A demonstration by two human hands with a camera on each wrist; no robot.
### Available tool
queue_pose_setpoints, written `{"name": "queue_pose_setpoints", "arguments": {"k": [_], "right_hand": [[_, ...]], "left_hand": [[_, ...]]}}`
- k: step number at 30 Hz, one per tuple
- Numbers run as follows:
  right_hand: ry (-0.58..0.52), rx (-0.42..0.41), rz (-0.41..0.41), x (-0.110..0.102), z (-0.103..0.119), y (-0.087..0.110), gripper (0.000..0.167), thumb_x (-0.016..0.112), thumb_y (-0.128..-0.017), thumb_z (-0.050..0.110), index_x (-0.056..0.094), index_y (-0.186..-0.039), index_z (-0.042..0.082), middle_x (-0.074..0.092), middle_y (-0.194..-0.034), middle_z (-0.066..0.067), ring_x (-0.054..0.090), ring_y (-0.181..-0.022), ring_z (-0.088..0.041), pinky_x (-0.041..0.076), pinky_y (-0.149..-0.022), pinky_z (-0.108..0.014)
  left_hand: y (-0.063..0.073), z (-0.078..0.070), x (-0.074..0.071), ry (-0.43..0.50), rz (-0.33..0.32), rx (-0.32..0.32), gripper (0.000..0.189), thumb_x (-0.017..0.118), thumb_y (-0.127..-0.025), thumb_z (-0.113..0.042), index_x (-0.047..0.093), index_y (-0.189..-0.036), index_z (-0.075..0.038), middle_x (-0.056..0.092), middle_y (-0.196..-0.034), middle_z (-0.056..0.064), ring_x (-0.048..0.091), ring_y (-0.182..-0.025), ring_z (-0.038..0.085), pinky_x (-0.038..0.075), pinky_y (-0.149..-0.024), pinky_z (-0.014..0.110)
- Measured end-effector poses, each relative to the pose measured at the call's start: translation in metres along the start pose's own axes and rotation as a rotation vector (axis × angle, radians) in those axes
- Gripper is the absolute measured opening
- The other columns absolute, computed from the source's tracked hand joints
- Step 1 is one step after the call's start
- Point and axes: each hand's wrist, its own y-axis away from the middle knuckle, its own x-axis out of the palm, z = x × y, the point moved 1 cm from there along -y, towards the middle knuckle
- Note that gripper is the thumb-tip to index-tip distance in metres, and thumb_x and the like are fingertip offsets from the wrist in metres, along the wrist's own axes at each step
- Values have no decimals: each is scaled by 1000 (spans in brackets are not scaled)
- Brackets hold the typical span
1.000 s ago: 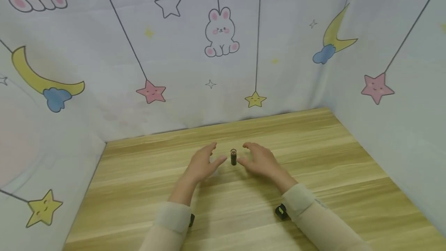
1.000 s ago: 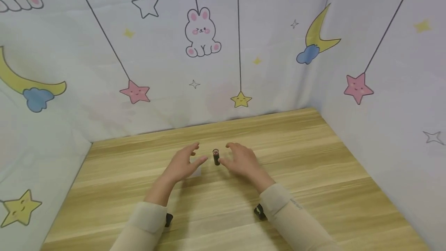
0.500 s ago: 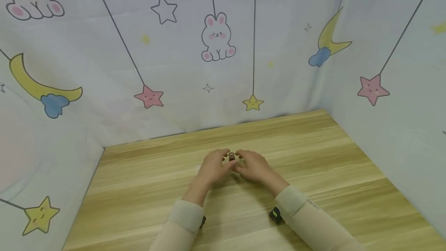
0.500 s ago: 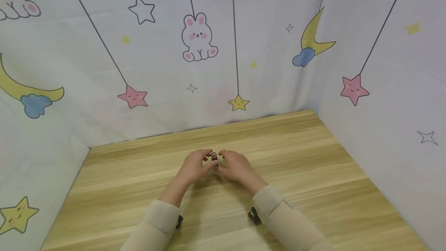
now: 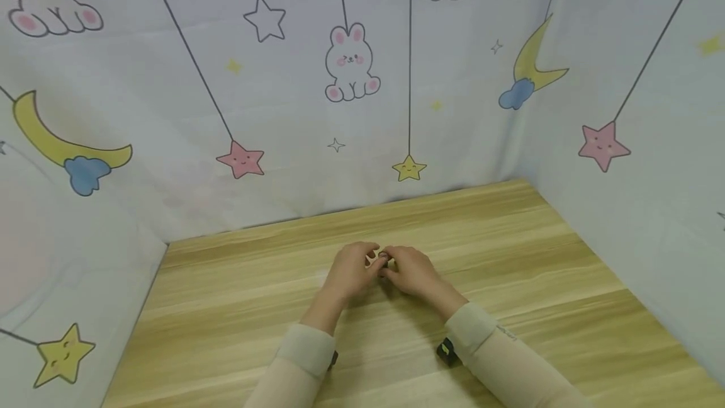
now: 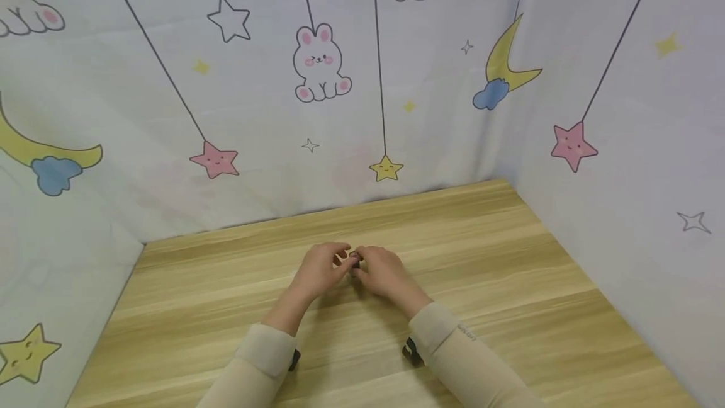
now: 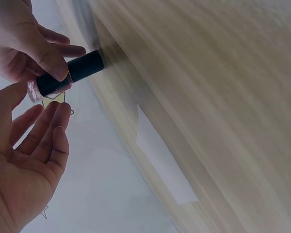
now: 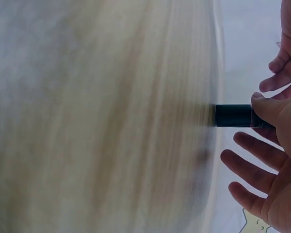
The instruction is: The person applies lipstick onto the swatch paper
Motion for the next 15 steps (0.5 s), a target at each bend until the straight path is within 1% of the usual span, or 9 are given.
{"name": "queue_pose_setpoints", "arguments": {"k": [2, 5, 8, 12, 15], "right_hand": [[-2, -13, -15, 0, 1, 1, 18, 76, -93, 29, 72, -104, 16, 74, -102, -3, 68, -94, -25, 54, -82, -47], [-7, -22, -18, -1, 3, 2, 16, 76, -93, 27, 73, -104, 15, 74, -102, -4, 68, -94, -27, 54, -83, -48], [2, -25, -26, 0, 5, 2, 21, 76, -93, 29, 73, -106, 13, 74, -105, -6, 69, -96, -28, 54, -84, -47], [-11, -36, -68, -1, 8, 0, 27, 74, -94, 32, 72, -111, 11, 69, -114, -6, 65, -107, -27, 54, -88, -46], [-53, -59, -87, -5, 11, -3, 27, 72, -97, 30, 69, -114, 10, 64, -122, -5, 61, -116, -27, 53, -93, -46]], "left_hand": [[0, 0, 1, -6, 10, 17, 30, 70, -98, -26, 71, -120, -6, 72, -108, 8, 67, -92, 23, 56, -78, 35], [1, -1, 2, -16, 5, 31, 19, 72, -97, -22, 74, -111, -9, 72, -106, 5, 67, -89, 19, 55, -76, 32], [2, -2, 0, -10, -10, 37, 13, 71, -97, -18, 74, -106, -9, 73, -105, 5, 67, -89, 19, 56, -75, 31], [6, -2, -8, 14, -45, 26, 16, 68, -99, -18, 72, -109, -7, 72, -103, 5, 67, -90, 19, 57, -74, 31], [8, -1, -17, 41, -102, 21, 17, 67, -100, -20, 71, -110, -7, 72, -101, 4, 68, -90, 19, 57, -73, 32]]}}
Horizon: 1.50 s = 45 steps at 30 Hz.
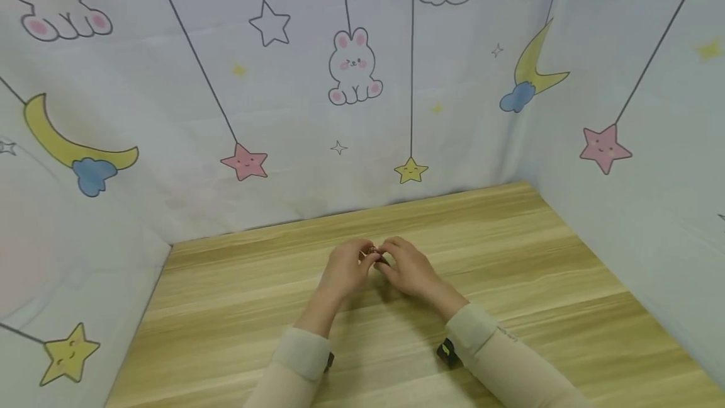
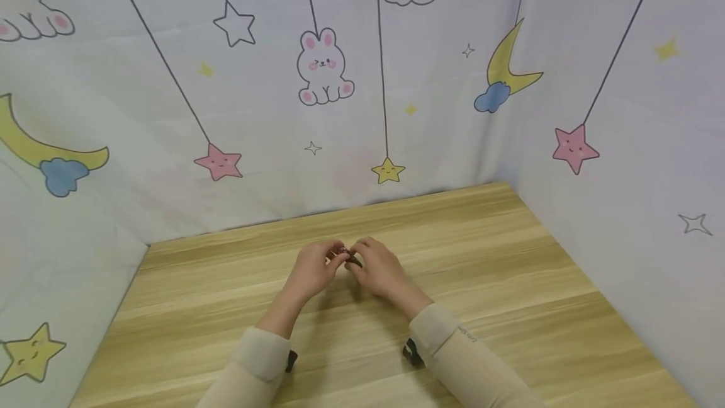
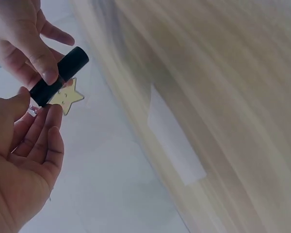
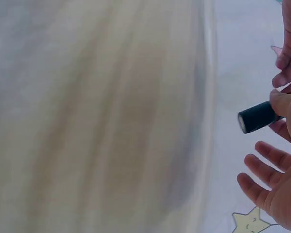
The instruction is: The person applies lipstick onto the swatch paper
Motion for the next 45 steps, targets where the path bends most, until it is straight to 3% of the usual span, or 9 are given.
{"name": "queue_pose_setpoints", "arguments": {"k": [5, 10, 13, 20, 25, 36, 45], "right_hand": [[-108, -23, 6, -11, 10, -5, 23, 65, -102, 25, 63, -120, 11, 63, -123, -5, 62, -110, -25, 53, -91, -43], [-235, -87, -63, -34, 25, -11, 24, 63, -102, 21, 63, -122, 7, 70, -105, -6, 63, -78, -15, 55, -68, -33], [-304, -140, -124, -51, 34, -17, 23, 66, -101, 20, 64, -118, 5, 71, -97, -5, 60, -68, -10, 52, -60, -28], [-382, -267, -214, -79, 53, -30, 23, 72, -96, 11, 66, -115, 0, 70, -98, -8, 61, -69, -11, 51, -59, -26], [-377, -320, -233, -84, 60, -33, 21, 74, -93, 7, 67, -111, 0, 70, -96, -8, 62, -71, -12, 53, -61, -25], [-384, -422, -233, -96, 71, -35, 24, 78, -89, 4, 70, -111, 0, 69, -95, -7, 61, -73, -13, 54, -63, -26], [-399, -523, -282, -106, 80, -37, 27, 82, -81, -3, 72, -106, 0, 72, -95, -8, 62, -74, -14, 54, -63, -26]], "left_hand": [[4, -1, -16, 118, -117, -25, 23, 68, -99, -20, 71, -113, -3, 73, -100, 5, 70, -89, 18, 58, -77, 34], [6, -9, -37, 291, -215, -44, 26, 68, -99, -19, 70, -116, 0, 74, -105, 8, 71, -89, 20, 58, -81, 38], [8, -14, -51, 407, -244, -62, 25, 69, -99, -19, 70, -116, -1, 73, -107, 8, 71, -91, 22, 57, -82, 38], [10, -24, -73, 606, -266, -68, 23, 67, -100, -17, 67, -117, -2, 72, -105, 13, 70, -94, 27, 54, -78, 24], [14, -28, -80, 650, -286, -55, 22, 69, -98, -15, 68, -117, -2, 71, -103, 13, 69, -93, 33, 53, -76, 22], [19, -35, -89, 636, -318, 4, 24, 72, -95, -9, 69, -117, 0, 71, -101, 13, 66, -86, 12, 53, -76, 21], [24, -40, -100, 609, -382, 130, 21, 72, -92, -3, 69, -112, 4, 71, -101, 14, 66, -86, 13, 53, -80, 22]]}}
